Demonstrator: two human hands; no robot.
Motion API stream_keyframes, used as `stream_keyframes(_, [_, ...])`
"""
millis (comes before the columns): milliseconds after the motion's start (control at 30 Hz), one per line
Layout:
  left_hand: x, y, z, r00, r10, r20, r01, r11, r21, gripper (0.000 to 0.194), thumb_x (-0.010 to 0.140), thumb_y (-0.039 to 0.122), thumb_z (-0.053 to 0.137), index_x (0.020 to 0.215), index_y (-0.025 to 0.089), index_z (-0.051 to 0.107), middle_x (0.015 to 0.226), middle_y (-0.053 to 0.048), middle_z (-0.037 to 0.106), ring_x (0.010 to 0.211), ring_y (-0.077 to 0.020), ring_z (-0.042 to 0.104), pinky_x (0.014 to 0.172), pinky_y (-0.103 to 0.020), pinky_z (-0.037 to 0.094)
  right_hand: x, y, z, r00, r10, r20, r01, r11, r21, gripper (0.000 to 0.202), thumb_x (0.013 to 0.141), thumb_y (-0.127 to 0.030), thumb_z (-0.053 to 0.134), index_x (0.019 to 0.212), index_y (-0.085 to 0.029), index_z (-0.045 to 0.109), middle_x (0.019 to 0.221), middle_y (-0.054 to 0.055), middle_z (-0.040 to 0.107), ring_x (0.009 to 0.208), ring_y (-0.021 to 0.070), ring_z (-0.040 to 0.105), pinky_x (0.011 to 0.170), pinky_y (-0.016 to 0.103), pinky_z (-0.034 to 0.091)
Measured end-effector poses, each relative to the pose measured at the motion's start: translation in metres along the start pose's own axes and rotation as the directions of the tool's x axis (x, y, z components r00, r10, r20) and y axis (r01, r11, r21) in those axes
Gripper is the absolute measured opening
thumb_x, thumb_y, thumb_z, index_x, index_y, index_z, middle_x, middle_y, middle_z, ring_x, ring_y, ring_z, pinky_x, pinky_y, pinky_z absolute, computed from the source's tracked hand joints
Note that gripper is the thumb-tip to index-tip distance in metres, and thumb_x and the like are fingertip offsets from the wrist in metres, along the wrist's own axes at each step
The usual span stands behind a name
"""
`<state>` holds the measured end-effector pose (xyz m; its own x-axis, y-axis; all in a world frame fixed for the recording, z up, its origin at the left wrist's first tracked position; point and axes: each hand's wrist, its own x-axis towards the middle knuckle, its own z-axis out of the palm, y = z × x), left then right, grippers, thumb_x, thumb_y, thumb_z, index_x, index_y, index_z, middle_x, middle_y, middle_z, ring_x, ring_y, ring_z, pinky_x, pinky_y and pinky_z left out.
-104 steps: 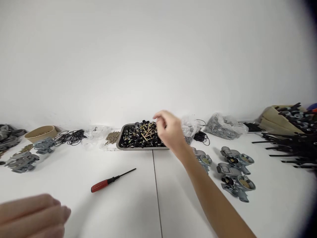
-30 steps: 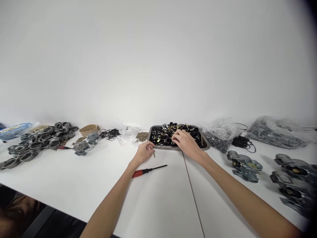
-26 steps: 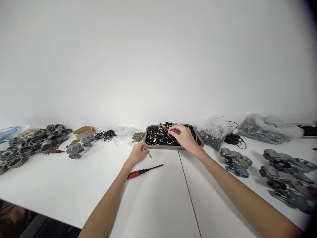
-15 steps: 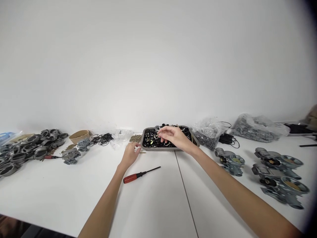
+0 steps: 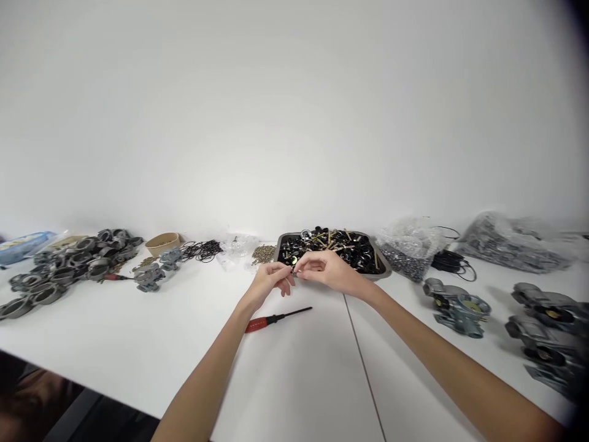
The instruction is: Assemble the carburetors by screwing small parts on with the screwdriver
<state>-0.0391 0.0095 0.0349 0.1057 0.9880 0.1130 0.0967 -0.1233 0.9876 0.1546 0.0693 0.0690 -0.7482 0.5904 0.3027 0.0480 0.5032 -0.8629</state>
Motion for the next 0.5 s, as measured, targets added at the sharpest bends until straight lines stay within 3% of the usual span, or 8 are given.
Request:
stream_keyframes(133, [0.003, -0.003, -0.007, 0.999, 0.025, -0.042, -0.021, 0.997, 0.08, 0.032, 0.081, 0.044, 0.065, 0.082, 0.011, 0.067, 0.072, -0.009, 0.067, 0.052, -0.0127, 0.058, 0.052, -0.027, 0.046, -0.02, 0.012, 0.006, 0.998, 0.051, -0.042, -0.058, 0.98, -0.188, 0.015, 0.084, -0.035, 0.061, 0.086, -0.022, 0.068, 0.074, 0.001, 0.065, 0.069, 0.0172, 0.057, 0.064, 0.029, 0.044])
stream_keyframes(267, [0.004, 0.002, -0.029, 0.958, 0.136, -0.251, -0.085, 0.975, 0.204, 0.027, 0.082, 0.037, 0.06, 0.092, 0.013, 0.067, 0.082, -0.009, 0.069, 0.063, -0.0136, 0.061, 0.059, -0.026, 0.048, -0.061, 0.037, 0.011, 0.995, 0.048, -0.089, -0.076, 0.934, -0.348, 0.019, 0.086, -0.037, 0.055, 0.084, -0.023, 0.069, 0.086, 0.005, 0.068, 0.073, 0.0208, 0.058, 0.068, 0.034, 0.045])
stream_keyframes(367, [-0.006, 0.007, -0.065, 0.864, 0.221, -0.453, -0.048, 0.931, 0.362, 0.024, 0.082, 0.032, 0.055, 0.094, 0.015, 0.066, 0.095, -0.01, 0.069, 0.081, -0.0174, 0.064, 0.07, -0.03, 0.051, -0.087, 0.056, 0.009, 0.982, 0.098, -0.164, -0.148, 0.934, -0.325, 0.021, 0.085, -0.038, 0.053, 0.082, -0.022, 0.067, 0.085, 0.008, 0.068, 0.074, 0.0228, 0.059, 0.066, 0.035, 0.046])
stream_keyframes(500, [-0.04, 0.013, -0.14, 0.696, 0.315, -0.645, 0.201, 0.777, 0.597, 0.025, 0.076, 0.022, 0.054, 0.097, 0.014, 0.064, 0.109, -0.014, 0.063, 0.107, -0.0264, 0.057, 0.098, -0.043, 0.043, -0.098, 0.069, 0.006, 0.969, 0.163, -0.188, -0.219, 0.918, -0.331, 0.018, 0.082, -0.037, 0.054, 0.075, -0.023, 0.062, 0.071, 0.004, 0.061, 0.066, 0.0214, 0.054, 0.061, 0.033, 0.042])
